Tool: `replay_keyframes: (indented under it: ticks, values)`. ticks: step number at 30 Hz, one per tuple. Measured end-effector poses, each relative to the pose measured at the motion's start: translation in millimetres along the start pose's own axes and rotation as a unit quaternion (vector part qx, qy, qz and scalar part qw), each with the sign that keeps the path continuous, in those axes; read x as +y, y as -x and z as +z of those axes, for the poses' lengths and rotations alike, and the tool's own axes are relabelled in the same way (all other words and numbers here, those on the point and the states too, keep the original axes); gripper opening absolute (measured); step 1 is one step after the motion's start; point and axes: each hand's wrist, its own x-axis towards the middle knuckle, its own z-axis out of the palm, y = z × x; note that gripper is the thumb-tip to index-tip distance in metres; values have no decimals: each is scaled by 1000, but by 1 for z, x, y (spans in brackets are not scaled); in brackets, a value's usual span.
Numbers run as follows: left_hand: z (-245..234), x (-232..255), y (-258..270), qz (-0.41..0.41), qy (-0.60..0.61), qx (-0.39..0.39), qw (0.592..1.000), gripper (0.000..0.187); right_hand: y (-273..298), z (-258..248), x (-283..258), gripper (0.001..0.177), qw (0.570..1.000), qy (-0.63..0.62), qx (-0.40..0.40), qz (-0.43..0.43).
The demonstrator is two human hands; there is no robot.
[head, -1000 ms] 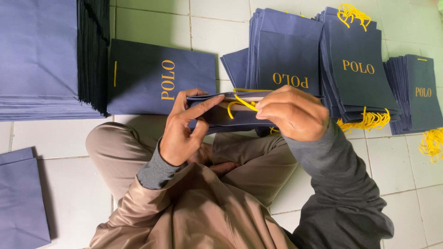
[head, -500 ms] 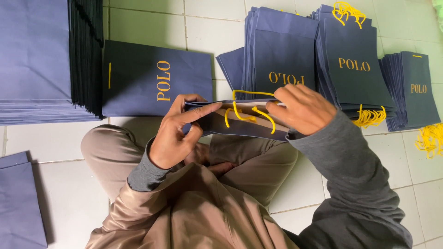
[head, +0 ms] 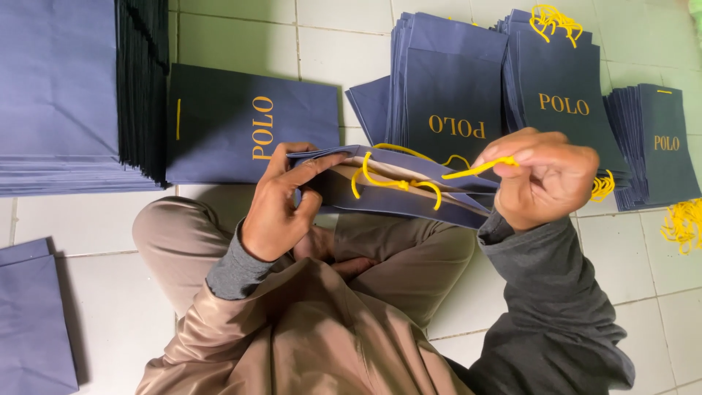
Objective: A person sits on the floor and manually attaches yellow string handles to blue paper bags by threading the ends through pre-punched holes.
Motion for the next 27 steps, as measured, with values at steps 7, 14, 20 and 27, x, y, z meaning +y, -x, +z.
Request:
replay_keyframes:
  ticks: [7,14,20,27]
  values:
    - [13,-7,-2,11,27,26,999,48,-21,-3,-15,19,998,-31,50,33]
    - [23,-14,-4,29,23,14,999,51,-14,-21,-4,21,989,-69,-36,128]
    - [28,-22,-4,-12,41,-9,999,46,-6,13,15,7,854,269,-400,-195]
    - [29,-23,-2,-20,33,-24,999,47,-2,64,23,9,811,349,-375,-284]
